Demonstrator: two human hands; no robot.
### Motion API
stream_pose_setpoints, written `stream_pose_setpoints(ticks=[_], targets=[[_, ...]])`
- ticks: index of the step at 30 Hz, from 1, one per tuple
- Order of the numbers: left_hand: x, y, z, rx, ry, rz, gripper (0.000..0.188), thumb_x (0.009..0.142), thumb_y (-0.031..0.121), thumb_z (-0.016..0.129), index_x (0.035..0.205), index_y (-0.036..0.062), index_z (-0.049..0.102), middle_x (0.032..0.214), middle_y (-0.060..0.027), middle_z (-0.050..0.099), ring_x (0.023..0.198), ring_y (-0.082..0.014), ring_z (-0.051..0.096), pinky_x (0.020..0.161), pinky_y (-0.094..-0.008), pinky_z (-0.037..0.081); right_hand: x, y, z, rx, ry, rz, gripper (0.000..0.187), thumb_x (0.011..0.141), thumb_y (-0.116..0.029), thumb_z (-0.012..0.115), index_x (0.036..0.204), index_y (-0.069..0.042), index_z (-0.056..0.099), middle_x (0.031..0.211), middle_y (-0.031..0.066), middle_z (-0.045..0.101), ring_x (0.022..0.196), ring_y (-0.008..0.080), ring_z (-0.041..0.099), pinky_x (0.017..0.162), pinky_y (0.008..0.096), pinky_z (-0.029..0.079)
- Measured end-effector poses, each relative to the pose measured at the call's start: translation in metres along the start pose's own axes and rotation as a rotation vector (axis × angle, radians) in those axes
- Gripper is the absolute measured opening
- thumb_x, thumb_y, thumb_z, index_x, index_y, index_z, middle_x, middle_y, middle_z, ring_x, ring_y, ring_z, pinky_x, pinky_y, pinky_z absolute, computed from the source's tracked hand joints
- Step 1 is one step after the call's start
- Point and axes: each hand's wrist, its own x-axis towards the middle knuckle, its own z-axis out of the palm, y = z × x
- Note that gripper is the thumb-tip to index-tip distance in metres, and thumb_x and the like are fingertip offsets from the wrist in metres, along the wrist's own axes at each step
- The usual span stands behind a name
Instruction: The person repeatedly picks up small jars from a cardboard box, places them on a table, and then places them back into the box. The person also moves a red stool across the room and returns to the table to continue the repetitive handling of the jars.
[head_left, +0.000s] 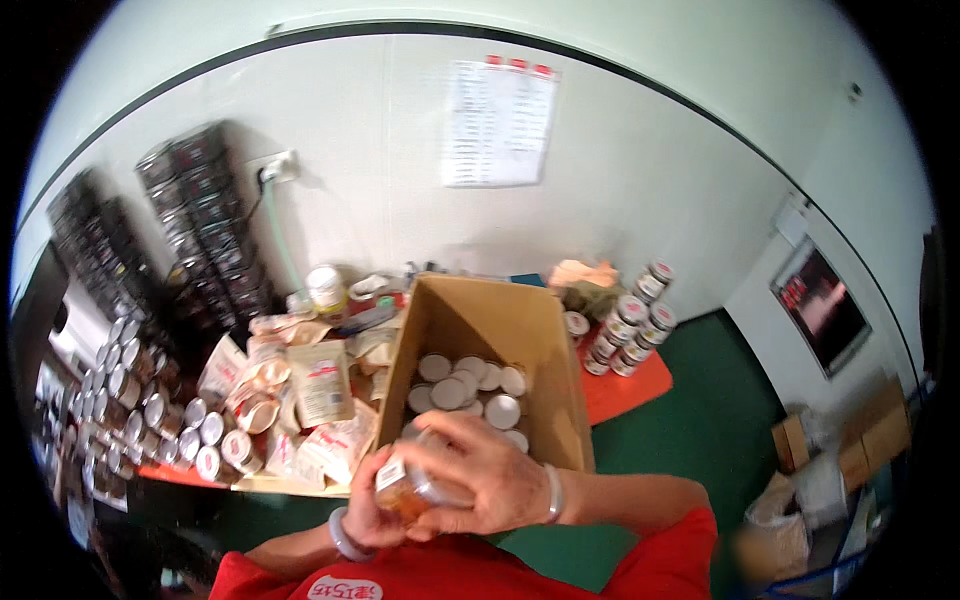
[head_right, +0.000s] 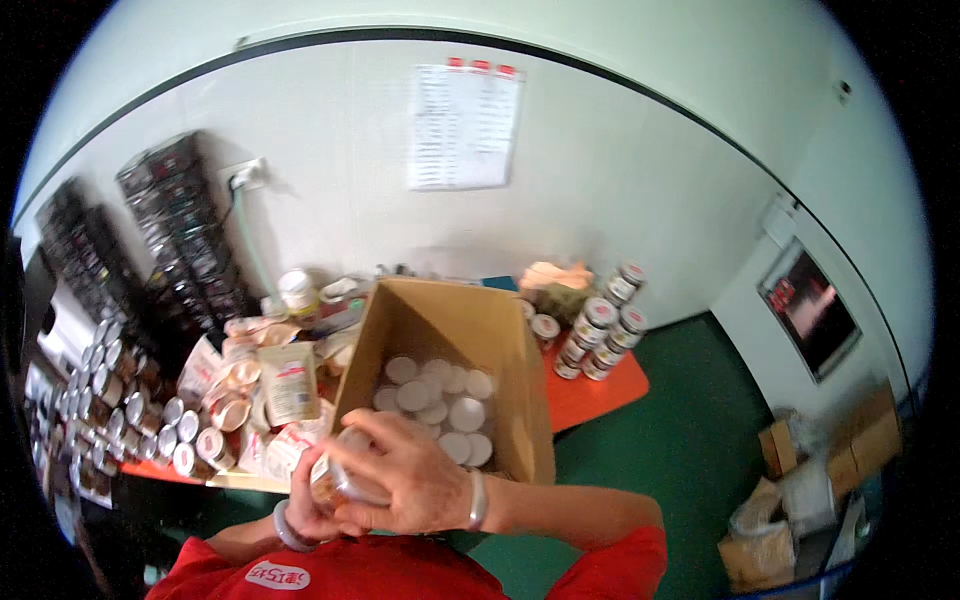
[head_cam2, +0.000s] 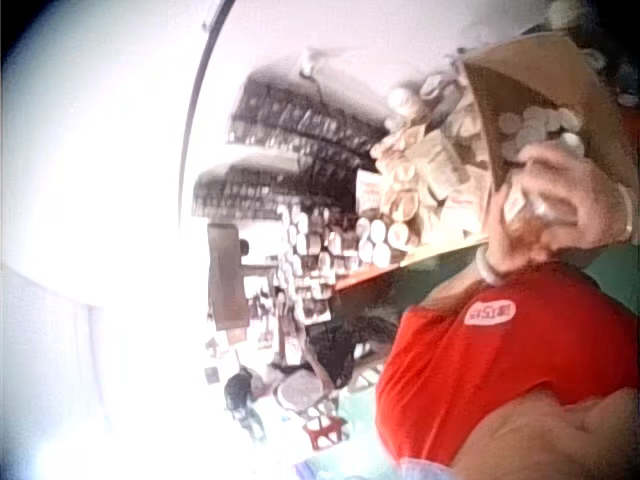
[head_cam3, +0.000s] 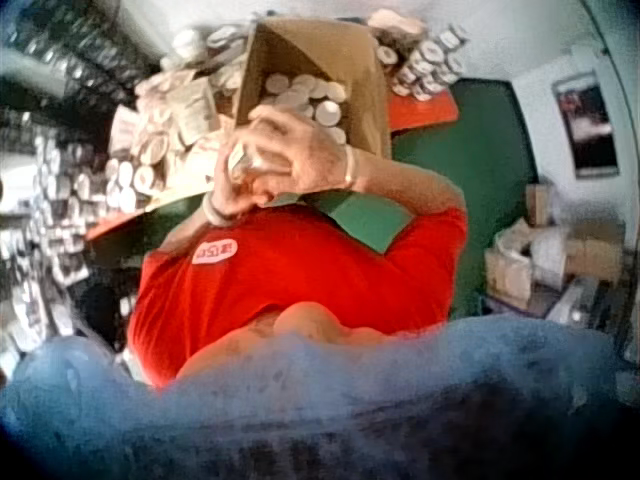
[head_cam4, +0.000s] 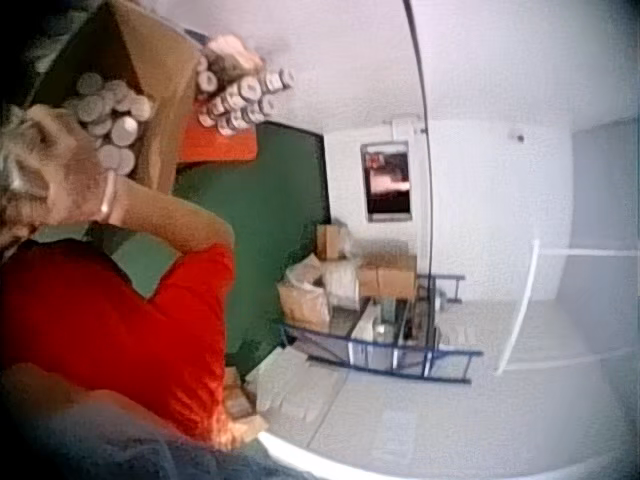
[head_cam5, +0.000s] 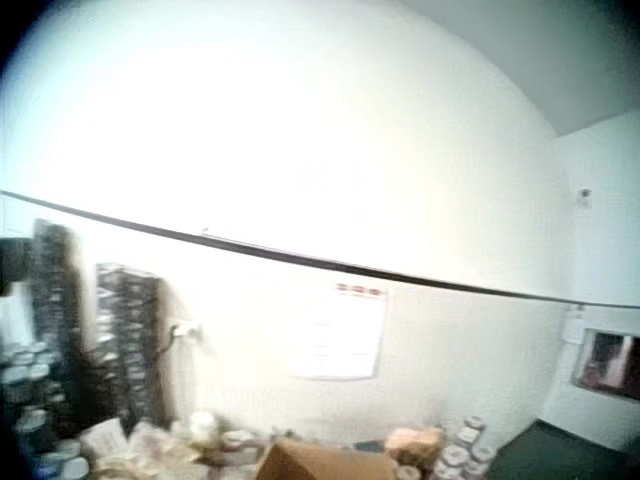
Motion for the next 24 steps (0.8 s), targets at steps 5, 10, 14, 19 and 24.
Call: stream_pose_setpoints(ticks=[5, 10, 14, 19, 24], targets=[[0.027, -0.008, 0.006, 0.604, 0.003, 0.750, 0.070, 0.080, 0.036, 0.066, 0.132, 0.0042, 0.033, 0.122, -0.0151, 0.050, 0.110, -0.0246, 0.054, 0.092, -0.0383, 0.047, 0.009, 0.005, 0.011, 0.158, 0.151, 0.308, 0.053, 0.079, -0.016, 0.065, 0.126, 0.002, 0.047, 0.122, 0.0206, 0.047, 0.110, 0.0325, 0.051, 0.096, 0.0367, 0.039], [0.023, -0.009, 0.012, 0.438, 0.024, 0.676, 0.067, 0.080, 0.035, 0.066, 0.130, 0.0055, 0.033, 0.121, -0.0138, 0.051, 0.111, -0.0241, 0.054, 0.094, -0.0379, 0.046, 0.010, 0.010, 0.020, 0.137, 0.238, 0.215, 0.049, 0.077, -0.013, 0.065, 0.121, 0.004, 0.052, 0.114, 0.0199, 0.053, 0.102, 0.0307, 0.056, 0.089, 0.0350, 0.044], [0.016, -0.013, 0.020, 0.400, 0.024, 0.660, 0.065, 0.081, 0.034, 0.066, 0.130, 0.0053, 0.034, 0.121, -0.0129, 0.051, 0.111, -0.0242, 0.054, 0.094, -0.0377, 0.046, 0.014, 0.006, 0.015, 0.105, 0.224, 0.163, 0.045, 0.077, -0.012, 0.064, 0.118, 0.004, 0.054, 0.111, 0.0201, 0.056, 0.096, 0.0299, 0.059, 0.085, 0.0339, 0.047], [0.022, -0.018, 0.012, 0.429, 0.074, 0.775, 0.067, 0.084, 0.038, 0.062, 0.133, 0.0058, 0.030, 0.125, -0.0133, 0.048, 0.109, -0.0223, 0.054, 0.095, -0.0373, 0.045, 0.021, 0.009, 0.021, 0.138, 0.245, 0.238, 0.040, 0.082, -0.012, 0.061, 0.117, 0.005, 0.055, 0.110, 0.0190, 0.058, 0.098, 0.0280, 0.060, 0.085, 0.0337, 0.047], [0.020, -0.004, 0.025, 0.440, 0.188, 0.726, 0.062, 0.087, 0.043, 0.054, 0.135, 0.0116, 0.031, 0.126, -0.0121, 0.048, 0.110, -0.0253, 0.055, 0.087, -0.0407, 0.051, 0.034, 0.016, 0.040, 0.099, 0.339, 0.291, 0.037, 0.082, -0.016, 0.065, 0.113, 0.003, 0.056, 0.098, 0.0179, 0.059, 0.088, 0.0315, 0.058, 0.079, 0.0384, 0.045]])
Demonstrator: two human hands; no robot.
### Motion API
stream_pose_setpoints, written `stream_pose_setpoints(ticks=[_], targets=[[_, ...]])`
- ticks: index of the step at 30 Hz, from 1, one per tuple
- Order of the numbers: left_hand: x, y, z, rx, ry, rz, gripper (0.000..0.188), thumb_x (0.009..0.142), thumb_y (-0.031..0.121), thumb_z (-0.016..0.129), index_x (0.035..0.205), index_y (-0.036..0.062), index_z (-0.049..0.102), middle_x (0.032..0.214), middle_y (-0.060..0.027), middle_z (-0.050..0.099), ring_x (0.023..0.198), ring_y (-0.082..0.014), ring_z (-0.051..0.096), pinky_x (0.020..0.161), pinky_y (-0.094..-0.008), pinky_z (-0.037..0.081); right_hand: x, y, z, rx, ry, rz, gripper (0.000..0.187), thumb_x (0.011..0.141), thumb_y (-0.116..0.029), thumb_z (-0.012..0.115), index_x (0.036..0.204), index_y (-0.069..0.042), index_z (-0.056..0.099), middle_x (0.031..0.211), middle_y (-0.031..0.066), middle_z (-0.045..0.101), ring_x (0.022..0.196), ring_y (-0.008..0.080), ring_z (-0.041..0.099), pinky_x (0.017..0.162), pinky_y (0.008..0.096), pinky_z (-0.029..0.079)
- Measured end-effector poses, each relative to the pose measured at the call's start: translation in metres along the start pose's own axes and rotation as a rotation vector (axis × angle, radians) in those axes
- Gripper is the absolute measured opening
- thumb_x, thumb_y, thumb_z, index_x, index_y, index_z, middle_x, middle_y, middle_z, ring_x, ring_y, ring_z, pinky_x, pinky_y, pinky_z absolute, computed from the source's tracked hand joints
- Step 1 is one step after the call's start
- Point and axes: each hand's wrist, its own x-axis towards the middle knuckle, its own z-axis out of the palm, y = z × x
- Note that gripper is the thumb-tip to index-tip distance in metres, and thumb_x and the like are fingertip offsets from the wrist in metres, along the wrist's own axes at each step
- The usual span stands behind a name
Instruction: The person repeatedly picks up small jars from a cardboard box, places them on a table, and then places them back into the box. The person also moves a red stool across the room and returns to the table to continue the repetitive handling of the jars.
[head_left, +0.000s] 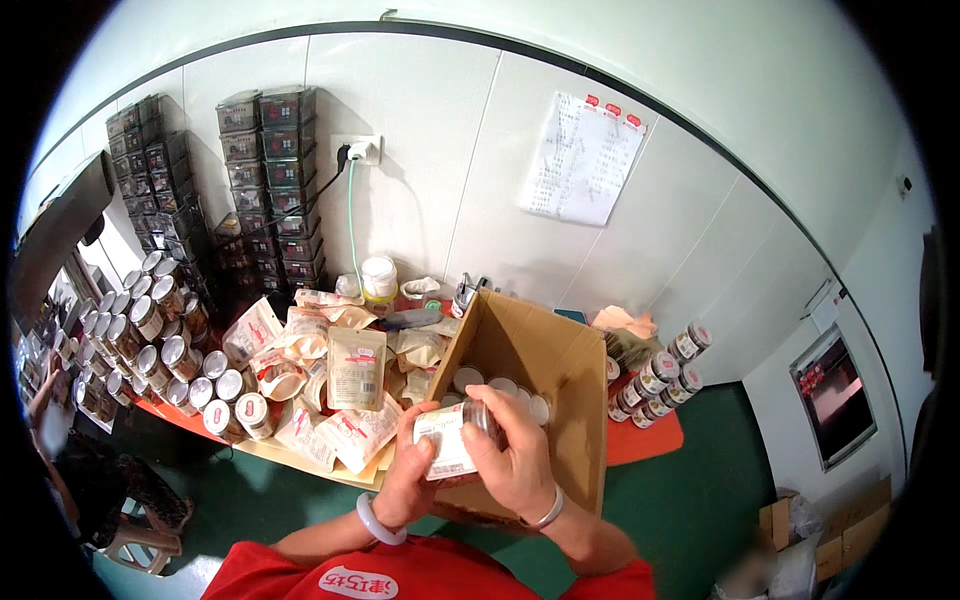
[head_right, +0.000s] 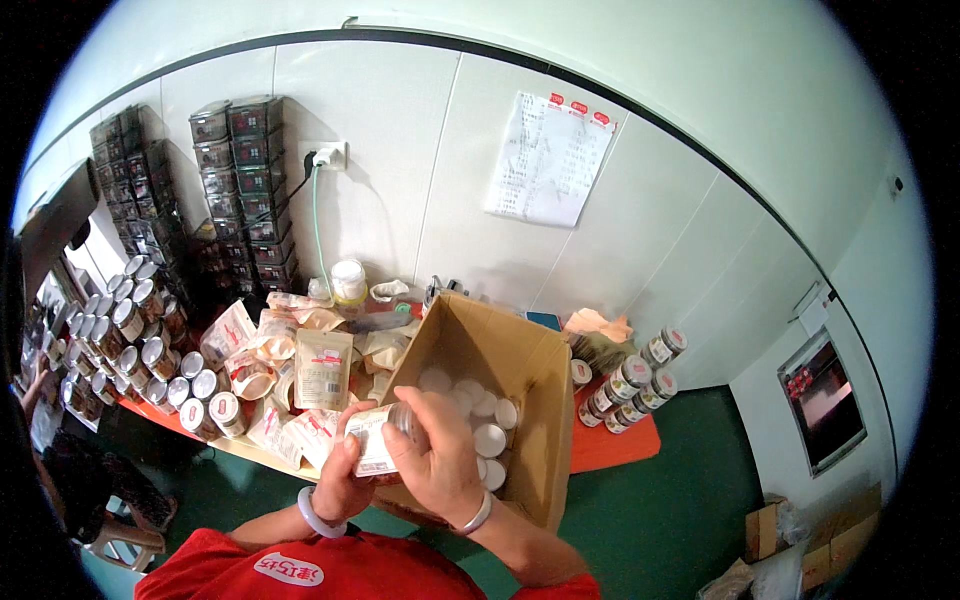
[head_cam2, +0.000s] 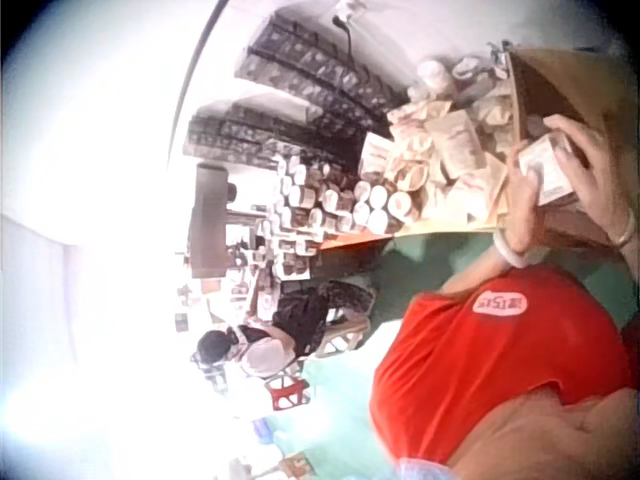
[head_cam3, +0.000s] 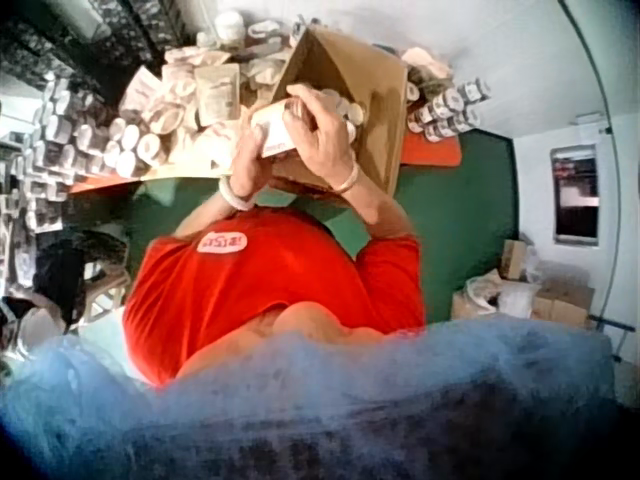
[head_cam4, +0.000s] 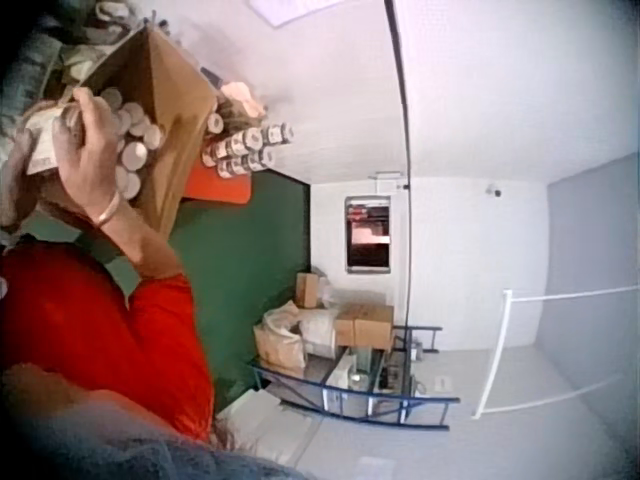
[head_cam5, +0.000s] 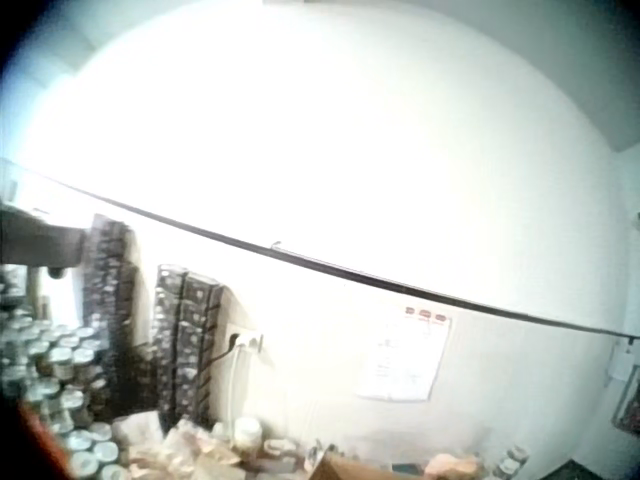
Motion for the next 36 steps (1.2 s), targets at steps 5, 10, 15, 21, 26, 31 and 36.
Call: stream_pose_setpoints(ticks=[5, 10, 15, 21, 26, 31, 36], targets=[[-0.004, 0.009, -0.005, -0.112, 0.016, -0.081, 0.057, 0.086, 0.039, 0.053, 0.133, 0.0112, 0.035, 0.122, -0.0114, 0.052, 0.108, -0.0250, 0.057, 0.087, -0.0372, 0.050, 0.003, -0.006, 0.002, -0.096, -0.045, -0.123, 0.039, 0.081, -0.015, 0.064, 0.115, 0.004, 0.057, 0.106, 0.0186, 0.058, 0.092, 0.0289, 0.060, 0.081, 0.0345, 0.047], [-0.008, -0.002, -0.023, -0.207, -0.063, -0.059, 0.049, 0.089, 0.033, 0.054, 0.130, 0.0143, 0.034, 0.120, -0.0103, 0.052, 0.104, -0.0240, 0.057, 0.076, -0.0380, 0.053, 0.000, -0.010, 0.000, -0.045, -0.122, -0.172, 0.042, 0.077, -0.015, 0.067, 0.114, 0.003, 0.058, 0.104, 0.0191, 0.058, 0.087, 0.0308, 0.060, 0.076, 0.0347, 0.049], [-0.016, -0.004, -0.022, -0.228, 0.066, -0.190, 0.050, 0.090, 0.043, 0.050, 0.130, 0.0156, 0.038, 0.112, -0.0076, 0.059, 0.084, -0.0190, 0.062, 0.054, -0.0276, 0.048, -0.005, -0.010, 0.010, -0.093, -0.025, -0.112, 0.036, 0.079, -0.017, 0.067, 0.109, 0.002, 0.058, 0.089, 0.0162, 0.059, 0.078, 0.0313, 0.059, 0.067, 0.0377, 0.046], [-0.017, -0.021, -0.033, -0.023, 0.130, 0.171, 0.057, 0.089, 0.042, 0.048, 0.134, 0.0091, 0.035, 0.119, -0.0119, 0.055, 0.102, -0.0239, 0.058, 0.081, -0.0359, 0.050, -0.007, -0.009, 0.022, -0.042, -0.086, 0.063, 0.034, 0.083, -0.014, 0.062, 0.112, 0.001, 0.056, 0.100, 0.0198, 0.059, 0.087, 0.0336, 0.060, 0.077, 0.0380, 0.048], [-0.022, -0.001, -0.057, -0.256, -0.055, -0.121, 0.055, 0.090, 0.039, 0.049, 0.134, 0.0084, 0.036, 0.120, -0.0118, 0.055, 0.106, -0.0246, 0.058, 0.087, -0.0368, 0.049, -0.007, -0.016, 0.019, -0.045, -0.057, -0.088, 0.034, 0.081, -0.015, 0.064, 0.110, 0.000, 0.058, 0.098, 0.0182, 0.058, 0.087, 0.0332, 0.059, 0.077, 0.0370, 0.047], [-0.026, 0.009, -0.029, -0.222, 0.015, -0.031, 0.052, 0.089, 0.040, 0.054, 0.130, 0.0103, 0.043, 0.116, -0.0097, 0.057, 0.097, -0.0220, 0.062, 0.072, -0.0331, 0.055, -0.001, -0.028, 0.017, -0.084, -0.104, -0.194, 0.037, 0.072, -0.010, 0.066, 0.106, 0.001, 0.060, 0.095, 0.0183, 0.059, 0.085, 0.0332, 0.059, 0.076, 0.0383, 0.048], [-0.030, 0.017, -0.044, -0.294, -0.044, -0.081, 0.056, 0.088, 0.041, 0.057, 0.131, 0.0095, 0.039, 0.114, -0.0100, 0.057, 0.097, -0.0208, 0.061, 0.076, -0.0330, 0.054, 0.005, -0.033, 0.028, -0.113, -0.156, -0.317, 0.040, 0.075, -0.018, 0.068, 0.109, -0.001, 0.059, 0.095, 0.0177, 0.059, 0.084, 0.0353, 0.058, 0.075, 0.0401, 0.047]])
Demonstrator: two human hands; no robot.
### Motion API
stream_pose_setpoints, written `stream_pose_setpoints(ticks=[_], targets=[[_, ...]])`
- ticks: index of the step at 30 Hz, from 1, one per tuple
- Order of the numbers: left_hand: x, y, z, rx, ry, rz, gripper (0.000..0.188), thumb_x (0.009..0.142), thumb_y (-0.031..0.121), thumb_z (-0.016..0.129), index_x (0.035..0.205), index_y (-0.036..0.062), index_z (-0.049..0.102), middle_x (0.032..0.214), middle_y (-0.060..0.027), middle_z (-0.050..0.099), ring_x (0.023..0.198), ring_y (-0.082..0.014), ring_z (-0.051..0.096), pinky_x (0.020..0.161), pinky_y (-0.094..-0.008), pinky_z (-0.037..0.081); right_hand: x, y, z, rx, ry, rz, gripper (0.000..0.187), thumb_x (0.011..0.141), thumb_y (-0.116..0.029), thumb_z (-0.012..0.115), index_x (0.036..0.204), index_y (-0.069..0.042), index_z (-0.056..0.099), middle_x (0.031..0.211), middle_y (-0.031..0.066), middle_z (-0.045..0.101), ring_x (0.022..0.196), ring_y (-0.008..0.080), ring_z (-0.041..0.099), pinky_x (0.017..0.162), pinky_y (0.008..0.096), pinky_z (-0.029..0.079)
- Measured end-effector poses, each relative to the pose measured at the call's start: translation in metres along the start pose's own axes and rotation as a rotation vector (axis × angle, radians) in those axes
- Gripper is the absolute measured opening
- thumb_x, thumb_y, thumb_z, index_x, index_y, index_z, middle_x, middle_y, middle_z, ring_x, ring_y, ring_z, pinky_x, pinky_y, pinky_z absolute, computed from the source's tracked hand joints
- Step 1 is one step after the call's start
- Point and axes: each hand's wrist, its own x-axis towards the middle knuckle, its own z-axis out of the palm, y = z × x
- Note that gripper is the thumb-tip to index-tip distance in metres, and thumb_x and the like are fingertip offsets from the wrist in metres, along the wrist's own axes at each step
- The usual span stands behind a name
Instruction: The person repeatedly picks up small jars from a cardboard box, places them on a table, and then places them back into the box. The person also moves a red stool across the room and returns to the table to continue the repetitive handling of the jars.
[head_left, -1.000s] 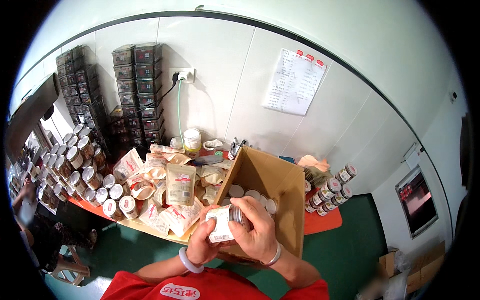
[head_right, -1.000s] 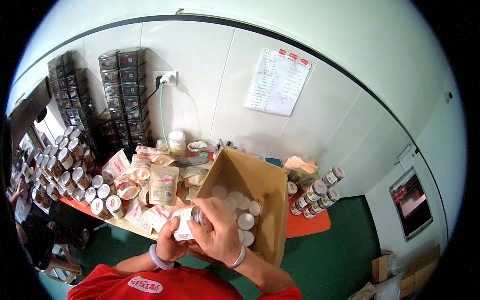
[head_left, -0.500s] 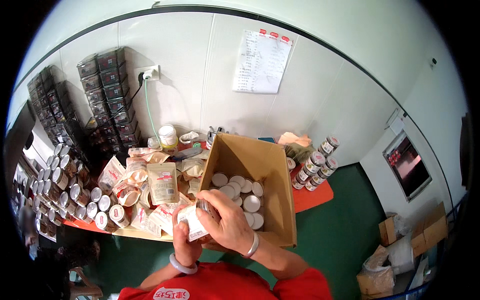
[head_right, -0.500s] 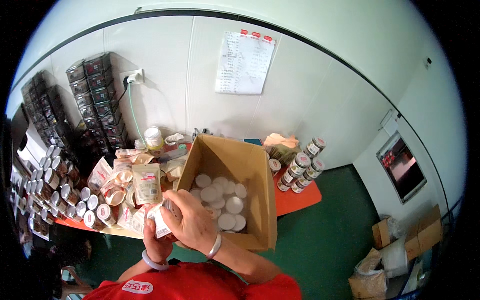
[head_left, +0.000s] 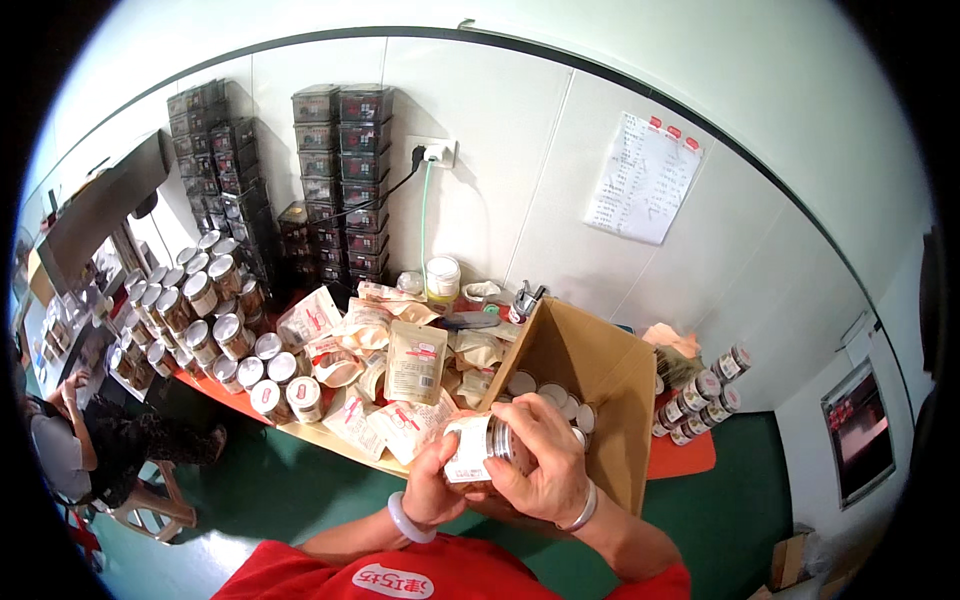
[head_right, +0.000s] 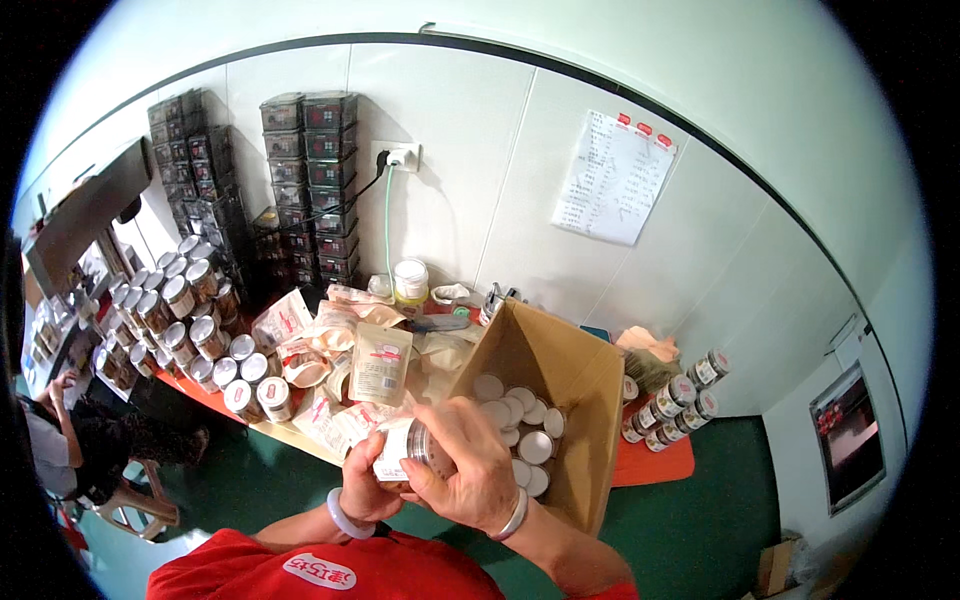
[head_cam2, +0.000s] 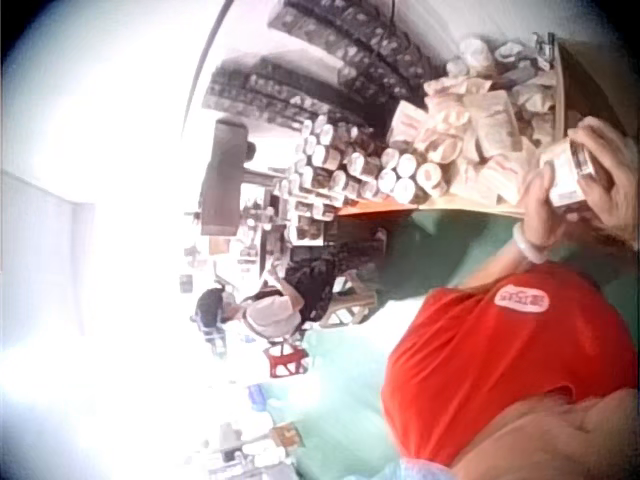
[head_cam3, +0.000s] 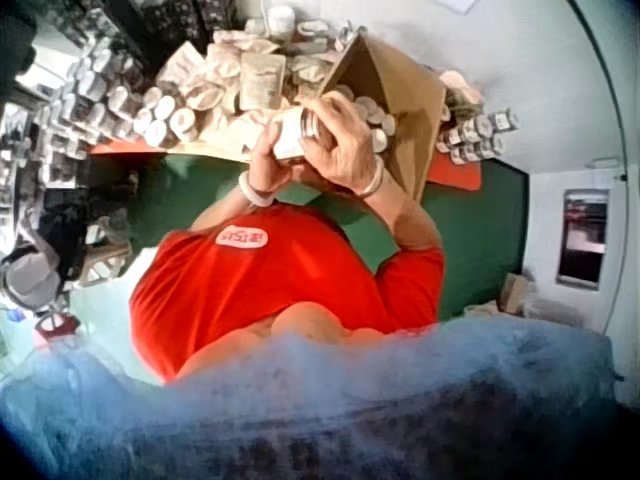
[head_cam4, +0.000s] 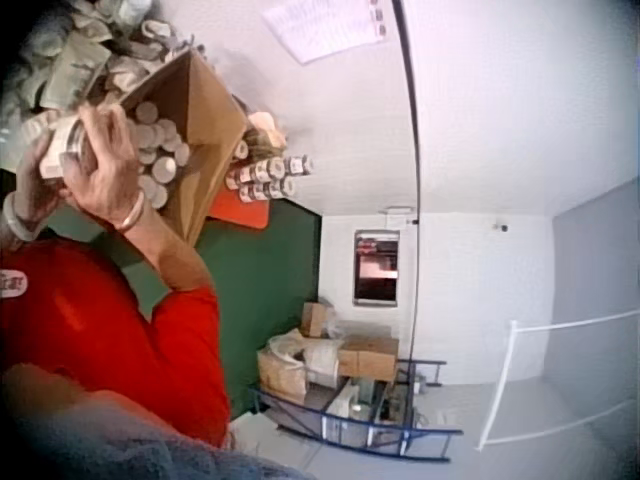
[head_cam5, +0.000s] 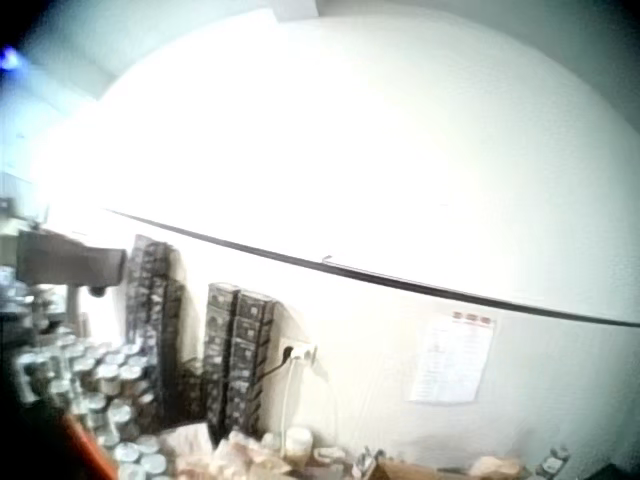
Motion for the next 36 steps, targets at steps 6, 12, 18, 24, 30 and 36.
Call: stream_pose_setpoints(ticks=[6, 12, 18, 24, 30, 36], targets=[[-0.008, -0.005, 0.002, 0.271, 0.066, 0.388, 0.071, 0.080, 0.043, 0.064, 0.132, 0.0058, 0.033, 0.122, -0.0153, 0.052, 0.109, -0.0251, 0.056, 0.092, -0.0379, 0.048, 0.000, -0.010, 0.013, 0.147, 0.017, 0.162, 0.033, 0.082, -0.015, 0.061, 0.111, 0.002, 0.056, 0.102, 0.0204, 0.059, 0.092, 0.0384, 0.058, 0.081, 0.0410, 0.047], [-0.010, 0.013, -0.007, 0.201, 0.113, 0.189, 0.058, 0.085, 0.042, 0.057, 0.132, 0.0143, 0.036, 0.117, -0.0066, 0.055, 0.091, -0.0179, 0.060, 0.062, -0.0293, 0.051, 0.004, -0.002, 0.024, 0.100, 0.041, 0.052, 0.037, 0.081, -0.017, 0.062, 0.111, 0.005, 0.058, 0.103, 0.0203, 0.060, 0.090, 0.0335, 0.060, 0.081, 0.0373, 0.047], [-0.019, 0.024, -0.005, -0.081, 0.009, -0.029, 0.049, 0.090, 0.044, 0.049, 0.128, 0.0131, 0.046, 0.110, -0.0085, 0.061, 0.086, -0.0226, 0.063, 0.062, -0.0319, 0.053, 0.013, -0.006, 0.014, 0.063, -0.126, -0.080, 0.042, 0.074, -0.021, 0.069, 0.110, -0.001, 0.061, 0.108, 0.0234, 0.057, 0.090, 0.0362, 0.059, 0.079, 0.0400, 0.048], [-0.031, 0.022, -0.020, 0.028, 0.022, -0.343, 0.063, 0.090, 0.060, 0.037, 0.126, 0.0111, 0.053, 0.103, -0.0100, 0.067, 0.073, -0.0241, 0.066, 0.048, -0.0265, 0.051, -0.002, -0.001, 0.000, 0.023, -0.277, -0.299, 0.051, 0.069, -0.029, 0.075, 0.110, -0.003, 0.062, 0.113, 0.0240, 0.054, 0.094, 0.0371, 0.059, 0.082, 0.0404, 0.049], [-0.034, 0.019, -0.054, -0.331, -0.199, -0.918, 0.065, 0.088, 0.061, 0.042, 0.125, 0.0096, 0.054, 0.109, -0.0153, 0.065, 0.082, -0.0319, 0.066, 0.055, -0.0310, 0.053, 0.010, -0.024, -0.009, 0.095, -0.512, -0.688, 0.039, 0.077, -0.034, 0.070, 0.111, -0.017, 0.063, 0.115, 0.0197, 0.054, 0.096, 0.0339, 0.056, 0.080, 0.0412, 0.050], [-0.032, 0.024, -0.014, -0.072, 0.163, -0.948, 0.070, 0.086, 0.068, 0.042, 0.109, 0.0039, 0.060, 0.087, -0.0165, 0.064, 0.064, -0.0283, 0.062, 0.040, -0.0269, 0.041, 0.007, -0.009, -0.015, 0.146, -0.569, -0.789, 0.040, 0.078, -0.036, 0.069, 0.113, -0.017, 0.062, 0.119, 0.0153, 0.052, 0.100, 0.0336, 0.054, 0.082, 0.0418, 0.049]])
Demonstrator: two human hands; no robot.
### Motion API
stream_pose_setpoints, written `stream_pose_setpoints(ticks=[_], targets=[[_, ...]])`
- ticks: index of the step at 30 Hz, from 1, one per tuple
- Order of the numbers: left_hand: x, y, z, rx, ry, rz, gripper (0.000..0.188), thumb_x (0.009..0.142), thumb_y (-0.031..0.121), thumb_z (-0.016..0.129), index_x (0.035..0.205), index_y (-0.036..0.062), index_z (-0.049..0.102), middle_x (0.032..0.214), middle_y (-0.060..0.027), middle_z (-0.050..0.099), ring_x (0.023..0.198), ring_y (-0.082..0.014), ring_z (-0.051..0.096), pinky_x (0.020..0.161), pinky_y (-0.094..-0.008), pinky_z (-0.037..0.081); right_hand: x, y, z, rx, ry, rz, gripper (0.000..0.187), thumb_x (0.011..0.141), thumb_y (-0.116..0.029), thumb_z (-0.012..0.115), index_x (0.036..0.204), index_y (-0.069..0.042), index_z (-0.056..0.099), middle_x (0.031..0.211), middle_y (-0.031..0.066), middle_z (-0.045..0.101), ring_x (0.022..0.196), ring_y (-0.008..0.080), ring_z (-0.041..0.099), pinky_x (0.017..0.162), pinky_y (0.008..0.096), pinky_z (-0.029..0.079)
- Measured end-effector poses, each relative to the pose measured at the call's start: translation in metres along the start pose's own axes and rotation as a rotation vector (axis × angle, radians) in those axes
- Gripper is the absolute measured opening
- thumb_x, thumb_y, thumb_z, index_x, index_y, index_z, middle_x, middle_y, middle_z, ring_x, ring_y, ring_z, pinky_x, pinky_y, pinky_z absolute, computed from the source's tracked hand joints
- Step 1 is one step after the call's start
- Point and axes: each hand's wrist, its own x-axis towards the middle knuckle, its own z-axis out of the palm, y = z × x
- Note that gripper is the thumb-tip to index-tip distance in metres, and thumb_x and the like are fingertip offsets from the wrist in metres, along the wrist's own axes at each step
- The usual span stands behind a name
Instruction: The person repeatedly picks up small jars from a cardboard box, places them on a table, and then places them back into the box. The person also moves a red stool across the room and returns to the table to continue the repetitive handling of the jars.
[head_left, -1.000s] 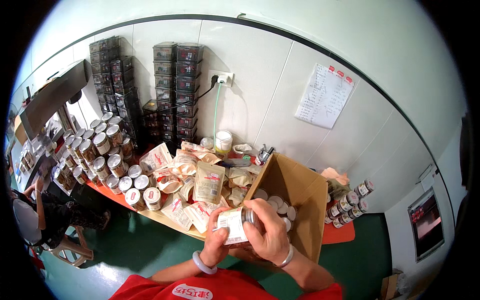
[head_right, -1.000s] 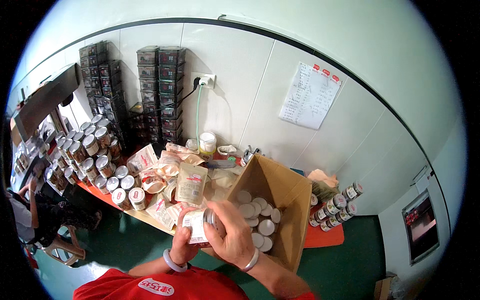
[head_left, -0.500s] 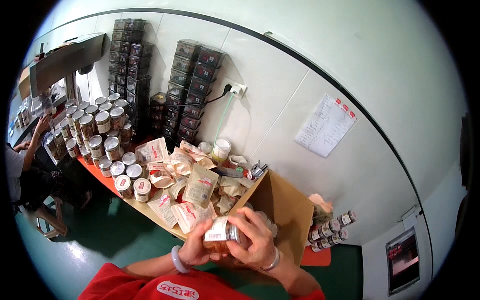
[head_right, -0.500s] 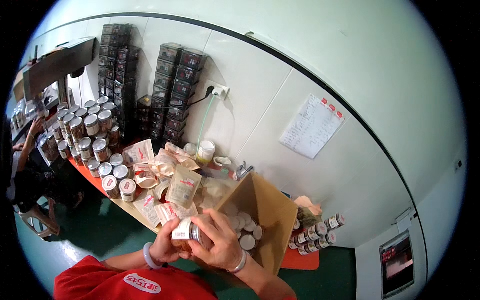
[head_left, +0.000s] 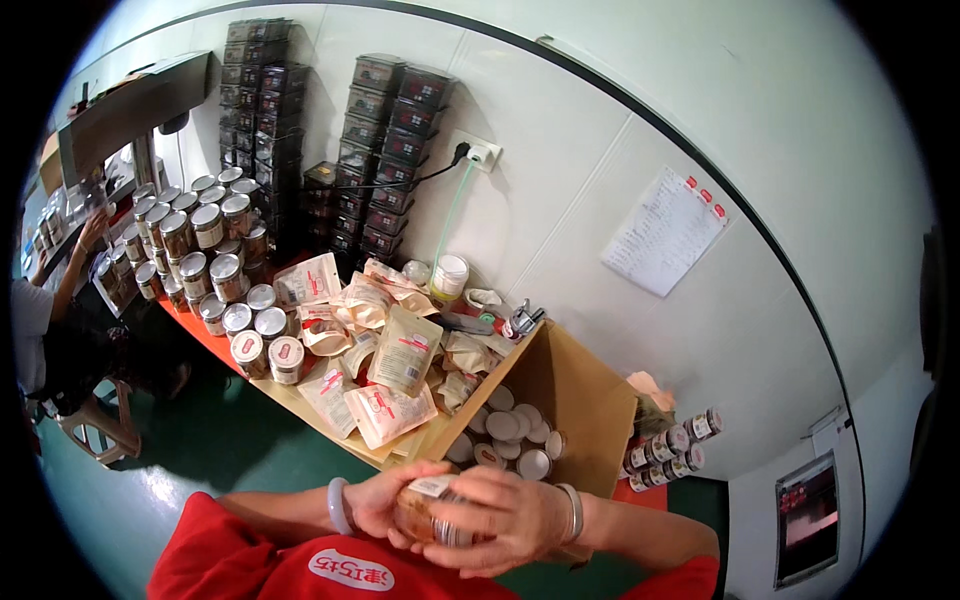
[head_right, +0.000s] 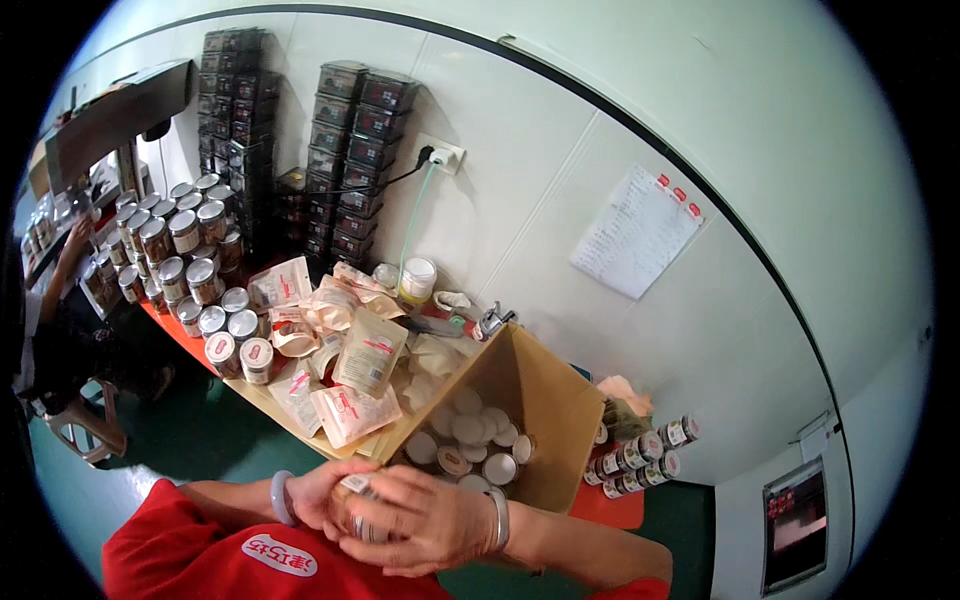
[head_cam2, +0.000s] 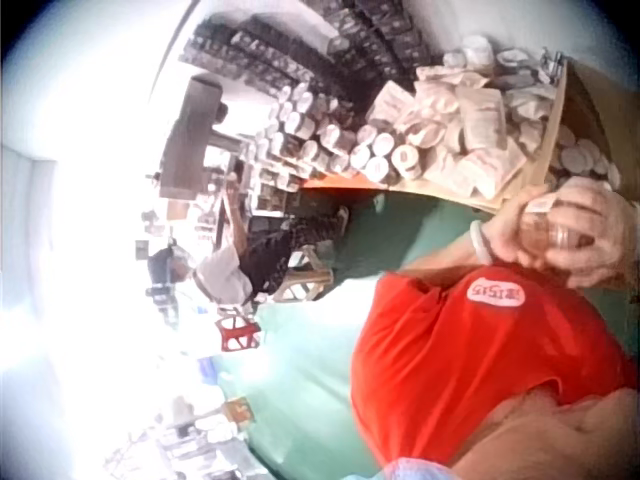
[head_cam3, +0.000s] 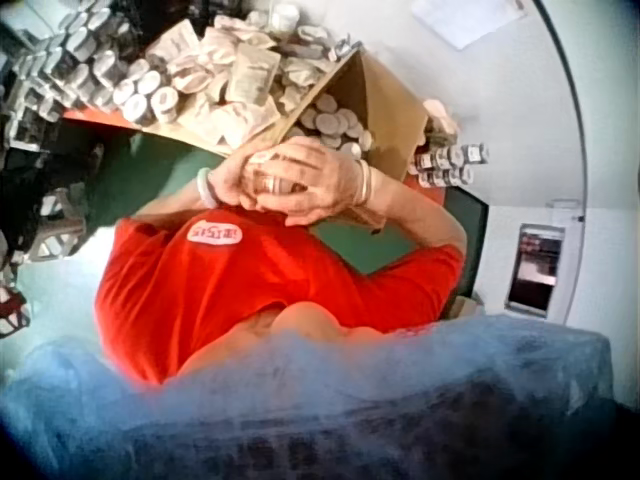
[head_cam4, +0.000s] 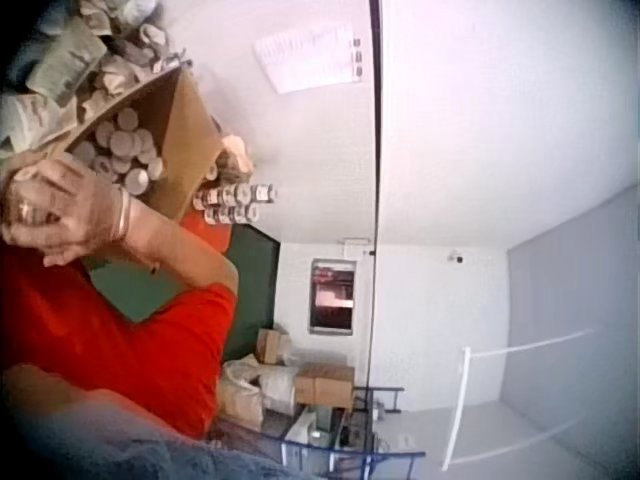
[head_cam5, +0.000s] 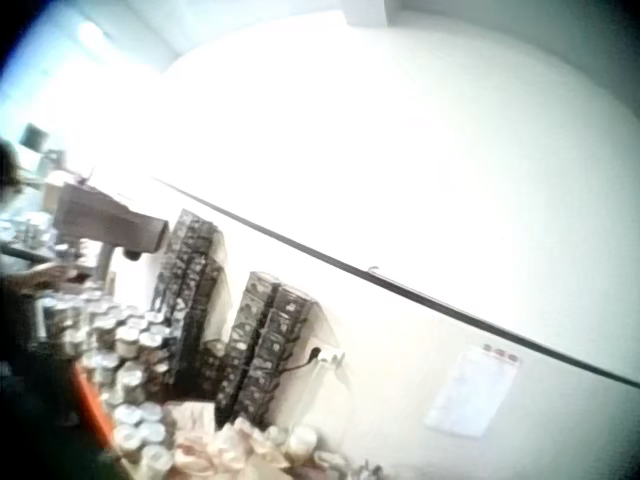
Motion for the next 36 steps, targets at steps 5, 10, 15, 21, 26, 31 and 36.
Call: stream_pose_setpoints(ticks=[5, 10, 15, 21, 26, 31, 36], targets=[[0.004, 0.009, -0.011, -0.013, -0.377, 0.166, 0.076, 0.083, 0.070, 0.041, 0.122, 0.0071, 0.056, 0.095, -0.0149, 0.064, 0.075, -0.0298, 0.061, 0.049, -0.0278, 0.042, -0.007, 0.016, -0.003, 0.004, 0.108, 0.200, 0.053, 0.070, -0.036, 0.073, 0.117, -0.016, 0.060, 0.122, 0.0186, 0.051, 0.103, 0.0363, 0.052, 0.085, 0.0437, 0.048], [-0.007, 0.015, 0.010, 0.191, -0.124, 0.415, 0.076, 0.083, 0.067, 0.043, 0.130, 0.0076, 0.048, 0.101, -0.0163, 0.062, 0.086, -0.0302, 0.063, 0.063, -0.0312, 0.051, -0.004, -0.003, -0.006, 0.076, 0.234, 0.592, 0.057, 0.071, -0.025, 0.074, 0.122, -0.007, 0.056, 0.128, 0.0234, 0.046, 0.108, 0.0367, 0.053, 0.091, 0.0410, 0.046], [0.026, 0.008, 0.014, 0.344, -0.017, 1.105, 0.067, 0.083, 0.048, 0.057, 0.133, 0.0097, 0.035, 0.121, -0.0126, 0.052, 0.102, -0.0241, 0.059, 0.080, -0.0335, 0.052, -0.009, -0.002, 0.015, 0.041, 0.462, 0.734, 0.055, 0.081, -0.021, 0.066, 0.128, 0.001, 0.049, 0.123, 0.0229, 0.050, 0.108, 0.0381, 0.052, 0.095, 0.0431, 0.041], [0.027, 0.007, 0.025, 0.326, 0.073, 1.124, 0.065, 0.084, 0.054, 0.052, 0.132, 0.0122, 0.039, 0.109, -0.0087, 0.059, 0.076, -0.0166, 0.061, 0.048, -0.0239, 0.045, -0.009, 0.000, 0.031, 0.004, 0.621, 0.797, 0.056, 0.082, -0.024, 0.066, 0.127, 0.004, 0.048, 0.119, 0.0242, 0.052, 0.104, 0.0384, 0.054, 0.092, 0.0424, 0.042], [0.008, 0.009, 0.018, 0.163, 0.025, 0.629, 0.060, 0.086, 0.060, 0.044, 0.126, 0.0152, 0.050, 0.097, -0.0056, 0.064, 0.064, -0.0172, 0.059, 0.044, -0.0228, 0.041, -0.018, 0.011, 0.025, -0.028, 0.423, 0.611, 0.054, 0.079, -0.030, 0.069, 0.120, 0.002, 0.056, 0.119, 0.0236, 0.052, 0.100, 0.0356, 0.057, 0.087, 0.0401, 0.047], [0.007, 0.015, -0.001, 0.043, -0.170, 0.362, 0.061, 0.088, 0.063, 0.038, 0.122, 0.0154, 0.055, 0.100, -0.0069, 0.065, 0.073, -0.0214, 0.062, 0.043, -0.0240, 0.039, -0.021, 0.015, 0.015, -0.056, 0.307, 0.430, 0.052, 0.079, -0.036, 0.070, 0.116, -0.001, 0.060, 0.117, 0.0230, 0.052, 0.096, 0.0351, 0.058, 0.086, 0.0402, 0.048], [0.027, 0.014, 0.022, 0.201, -0.040, 1.034, 0.064, 0.084, 0.054, 0.054, 0.128, 0.0084, 0.043, 0.111, -0.0121, 0.058, 0.093, -0.0222, 0.060, 0.070, -0.0306, 0.050, -0.026, 0.026, 0.023, -0.140, 0.378, 0.582, 0.048, 0.084, -0.031, 0.064, 0.120, 0.000, 0.053, 0.116, 0.0235, 0.053, 0.097, 0.0355, 0.057, 0.086, 0.0399, 0.047]])
